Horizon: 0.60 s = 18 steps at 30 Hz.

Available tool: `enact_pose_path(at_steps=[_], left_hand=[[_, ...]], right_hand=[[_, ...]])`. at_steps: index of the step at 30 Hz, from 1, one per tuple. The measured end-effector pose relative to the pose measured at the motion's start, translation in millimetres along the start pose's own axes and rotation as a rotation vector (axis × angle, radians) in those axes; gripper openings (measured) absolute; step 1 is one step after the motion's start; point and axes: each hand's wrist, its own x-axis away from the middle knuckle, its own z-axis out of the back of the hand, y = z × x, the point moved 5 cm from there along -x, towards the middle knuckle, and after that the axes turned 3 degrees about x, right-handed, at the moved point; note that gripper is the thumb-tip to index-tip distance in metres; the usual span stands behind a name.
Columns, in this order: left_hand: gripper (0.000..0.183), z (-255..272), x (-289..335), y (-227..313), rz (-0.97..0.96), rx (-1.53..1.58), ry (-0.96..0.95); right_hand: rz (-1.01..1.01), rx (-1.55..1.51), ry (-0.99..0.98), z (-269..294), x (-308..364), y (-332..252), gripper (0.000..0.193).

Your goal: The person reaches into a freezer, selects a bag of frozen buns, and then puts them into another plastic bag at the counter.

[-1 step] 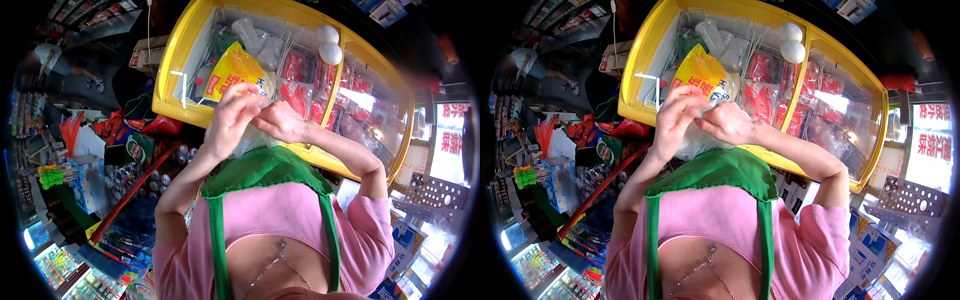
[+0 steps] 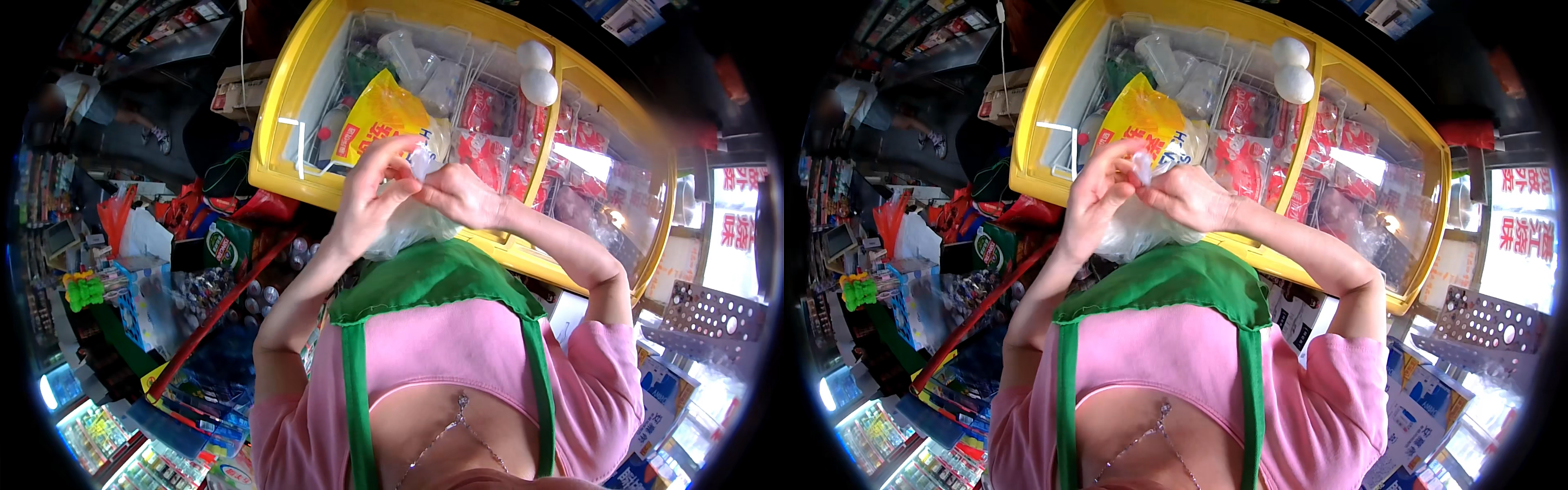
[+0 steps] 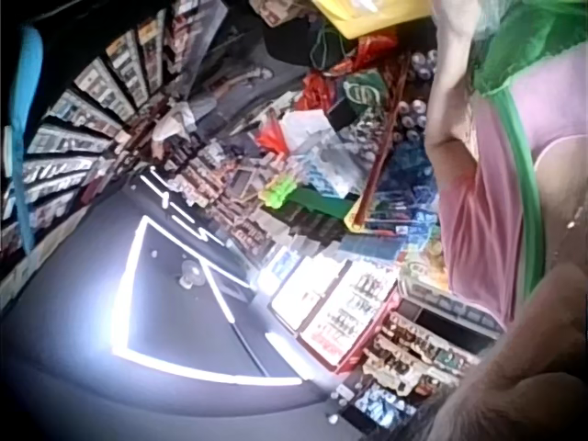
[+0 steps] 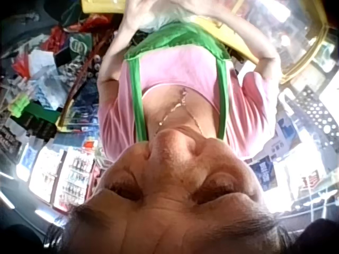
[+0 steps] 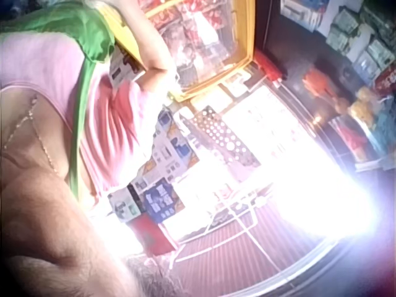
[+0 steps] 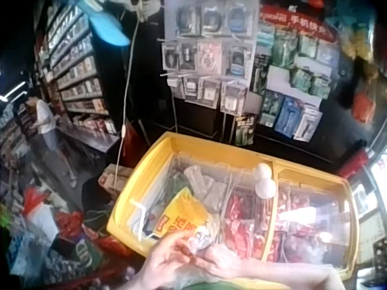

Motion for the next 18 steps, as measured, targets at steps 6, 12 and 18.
enact_pose_path(at_steps=[6, 12, 18], left_hand=[[0.015, -7, 13, -27, 0.099, -0.452, -0.076], [0.007, -6, 16, -31, 0.143, -0.229, 0.007], [0.009, -7, 14, -30, 0.380, 0.111, -0.167]], right_hand=[[-0.188, -0.516, 0.057, 1, -6, 14, 0.035], [-0.182, -0.639, 0.044, 5, -5, 10, 0.045], [-0.118, -0.720, 0.021, 14, 7, 7, 0.045]])
